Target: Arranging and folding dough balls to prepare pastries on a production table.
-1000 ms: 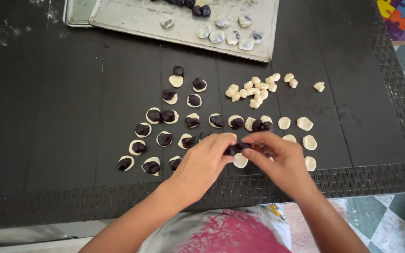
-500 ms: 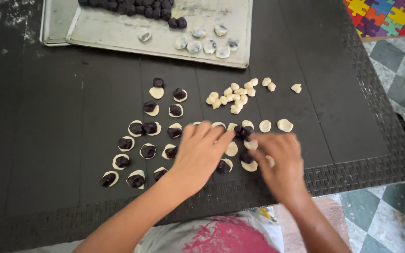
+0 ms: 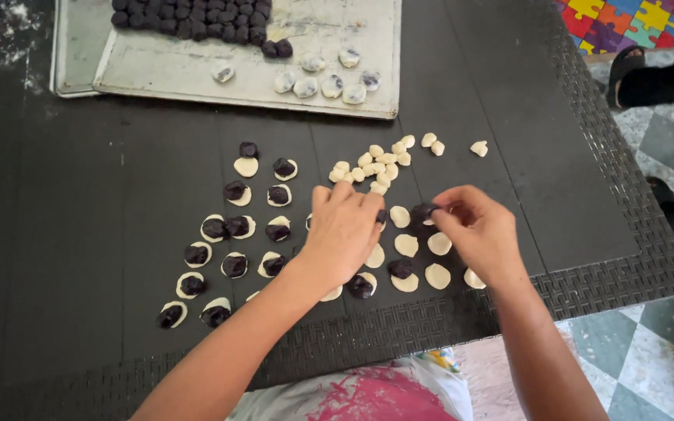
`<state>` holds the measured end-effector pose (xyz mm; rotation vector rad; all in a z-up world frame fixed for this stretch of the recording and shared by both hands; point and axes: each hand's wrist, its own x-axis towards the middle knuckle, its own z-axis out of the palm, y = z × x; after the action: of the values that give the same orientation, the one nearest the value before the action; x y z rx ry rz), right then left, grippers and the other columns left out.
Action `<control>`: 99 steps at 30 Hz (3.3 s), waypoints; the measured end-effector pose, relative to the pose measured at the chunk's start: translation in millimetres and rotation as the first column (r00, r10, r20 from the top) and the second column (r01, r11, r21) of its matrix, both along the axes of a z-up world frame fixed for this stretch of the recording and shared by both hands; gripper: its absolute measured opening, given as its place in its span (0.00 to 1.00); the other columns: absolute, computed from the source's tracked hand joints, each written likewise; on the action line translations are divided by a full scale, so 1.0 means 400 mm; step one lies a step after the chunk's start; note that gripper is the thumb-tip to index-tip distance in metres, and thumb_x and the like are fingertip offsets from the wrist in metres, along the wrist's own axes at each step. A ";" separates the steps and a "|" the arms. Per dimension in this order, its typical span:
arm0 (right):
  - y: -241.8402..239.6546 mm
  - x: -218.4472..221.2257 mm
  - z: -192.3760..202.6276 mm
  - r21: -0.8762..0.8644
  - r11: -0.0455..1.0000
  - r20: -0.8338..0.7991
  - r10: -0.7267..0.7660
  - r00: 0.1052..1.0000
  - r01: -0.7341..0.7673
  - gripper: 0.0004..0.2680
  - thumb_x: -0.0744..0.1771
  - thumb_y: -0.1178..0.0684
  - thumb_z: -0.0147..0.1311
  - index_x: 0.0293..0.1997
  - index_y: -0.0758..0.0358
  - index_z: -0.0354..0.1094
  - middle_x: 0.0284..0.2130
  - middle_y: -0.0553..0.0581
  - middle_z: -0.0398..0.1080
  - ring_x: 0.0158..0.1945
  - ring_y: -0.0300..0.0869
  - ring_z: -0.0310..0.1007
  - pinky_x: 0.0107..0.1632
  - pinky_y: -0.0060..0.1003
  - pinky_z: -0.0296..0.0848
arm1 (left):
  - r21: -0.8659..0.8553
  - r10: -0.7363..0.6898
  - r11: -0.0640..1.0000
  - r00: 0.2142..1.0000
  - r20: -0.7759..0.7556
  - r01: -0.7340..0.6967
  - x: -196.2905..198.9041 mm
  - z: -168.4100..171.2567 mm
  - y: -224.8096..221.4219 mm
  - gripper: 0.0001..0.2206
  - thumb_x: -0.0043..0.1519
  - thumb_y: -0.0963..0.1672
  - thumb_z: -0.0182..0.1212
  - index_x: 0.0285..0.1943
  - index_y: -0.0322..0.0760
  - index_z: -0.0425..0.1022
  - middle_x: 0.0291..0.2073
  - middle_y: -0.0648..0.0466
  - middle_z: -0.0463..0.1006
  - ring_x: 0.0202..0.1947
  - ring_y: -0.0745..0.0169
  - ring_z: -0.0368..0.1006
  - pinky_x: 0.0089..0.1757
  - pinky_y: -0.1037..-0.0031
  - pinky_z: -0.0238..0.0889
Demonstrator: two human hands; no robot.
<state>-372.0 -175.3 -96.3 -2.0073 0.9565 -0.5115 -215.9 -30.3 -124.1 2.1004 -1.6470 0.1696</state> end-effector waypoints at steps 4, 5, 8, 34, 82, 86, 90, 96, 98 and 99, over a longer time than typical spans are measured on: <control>-0.012 -0.011 -0.003 -0.040 0.999 -0.022 -0.035 0.999 0.034 0.06 0.61 0.58 0.60 0.38 0.55 0.74 0.27 0.48 0.74 0.27 0.33 0.68 0.33 0.29 0.68 | 0.015 0.007 1.000 0.999 0.037 -0.007 0.012 -0.024 -0.005 0.11 0.53 0.42 0.65 0.41 0.39 0.70 0.25 0.55 0.73 0.35 0.58 0.64 0.39 0.66 0.49; -0.014 -0.012 -0.009 -0.112 0.993 -0.041 -0.030 0.999 0.025 0.06 0.61 0.58 0.60 0.38 0.55 0.74 0.26 0.49 0.73 0.27 0.35 0.68 0.34 0.30 0.69 | 0.005 -0.005 1.000 0.996 0.084 0.004 0.014 -0.040 -0.008 0.09 0.53 0.42 0.64 0.40 0.39 0.71 0.25 0.54 0.72 0.36 0.58 0.63 0.38 0.66 0.48; -0.013 -0.013 -0.022 -0.159 0.987 -0.043 -0.032 0.999 0.025 0.06 0.61 0.58 0.60 0.39 0.55 0.75 0.25 0.51 0.72 0.26 0.36 0.67 0.34 0.31 0.69 | 0.021 -0.011 1.000 0.994 0.107 0.009 -0.007 -0.006 -0.015 0.12 0.52 0.44 0.66 0.42 0.41 0.71 0.30 0.56 0.72 0.39 0.59 0.61 0.40 0.64 0.48; -0.006 -0.081 -0.028 -0.742 0.625 -0.227 0.104 0.968 -0.241 0.07 0.64 0.56 0.57 0.46 0.53 0.73 0.37 0.53 0.69 0.41 0.49 0.67 0.43 0.42 0.68 | -0.196 -0.280 0.951 0.938 -0.205 0.241 0.022 0.058 -0.047 0.09 0.65 0.40 0.49 0.53 0.39 0.70 0.43 0.49 0.73 0.45 0.48 0.70 0.44 0.65 0.63; -0.054 0.376 0.020 -0.220 0.711 -0.449 0.534 0.716 -0.668 0.09 0.66 0.47 0.53 0.48 0.51 0.73 0.31 0.53 0.69 0.33 0.44 0.72 0.40 0.39 0.70 | 0.002 0.212 0.977 0.976 -0.040 -0.212 0.295 0.094 0.232 0.03 0.62 0.45 0.55 0.42 0.50 0.71 0.31 0.61 0.74 0.35 0.55 0.66 0.35 0.63 0.54; -0.183 0.694 -0.093 -0.482 0.638 -0.254 0.554 0.793 -0.600 0.07 0.67 0.52 0.47 0.41 0.59 0.72 0.31 0.60 0.73 0.37 0.57 0.68 0.41 0.49 0.63 | 0.074 0.287 0.956 0.956 -0.057 -0.283 0.423 0.076 0.190 0.06 0.61 0.42 0.53 0.45 0.45 0.73 0.35 0.57 0.77 0.36 0.50 0.67 0.35 0.59 0.57; -0.243 0.936 -0.198 -0.684 0.453 -0.284 0.556 0.781 -0.572 0.17 0.56 0.55 0.61 0.48 0.60 0.72 0.29 0.63 0.71 0.36 0.60 0.66 0.39 0.53 0.63 | 0.047 0.324 0.946 0.945 -0.050 -0.321 0.500 0.096 0.151 0.07 0.60 0.42 0.53 0.45 0.46 0.73 0.35 0.58 0.77 0.38 0.50 0.67 0.36 0.59 0.56; -0.256 0.965 -0.209 -0.597 0.569 -0.213 0.567 0.796 -0.565 0.06 0.62 0.50 0.60 0.33 0.60 0.73 0.24 0.62 0.70 0.32 0.58 0.73 0.40 0.52 0.71 | -0.065 0.281 0.959 0.958 0.052 -0.278 0.490 0.119 0.182 0.08 0.61 0.44 0.58 0.48 0.47 0.76 0.37 0.55 0.78 0.39 0.50 0.73 0.37 0.61 0.64; -0.225 0.794 -0.078 -0.454 0.693 -0.082 0.593 0.801 -0.560 0.05 0.62 0.51 0.57 0.35 0.57 0.73 0.27 0.54 0.71 0.31 0.47 0.70 0.39 0.42 0.69 | -0.040 0.241 0.969 0.970 -0.020 -0.242 0.417 0.171 0.208 0.08 0.63 0.43 0.57 0.49 0.43 0.75 0.41 0.55 0.78 0.41 0.51 0.71 0.42 0.62 0.60; -0.199 0.720 -0.006 -0.317 0.766 0.081 0.610 0.788 -0.560 0.05 0.62 0.52 0.55 0.37 0.54 0.72 0.29 0.47 0.73 0.30 0.36 0.67 0.39 0.31 0.66 | -0.029 0.238 0.970 0.969 -0.064 -0.240 0.384 0.200 0.229 0.08 0.64 0.42 0.56 0.50 0.40 0.75 0.45 0.56 0.79 0.43 0.51 0.70 0.47 0.63 0.57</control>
<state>-83.9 -254.9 -98.6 -2.3196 0.1039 -0.4741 -62.2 61.4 -44.1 2.2487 -1.3430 0.2088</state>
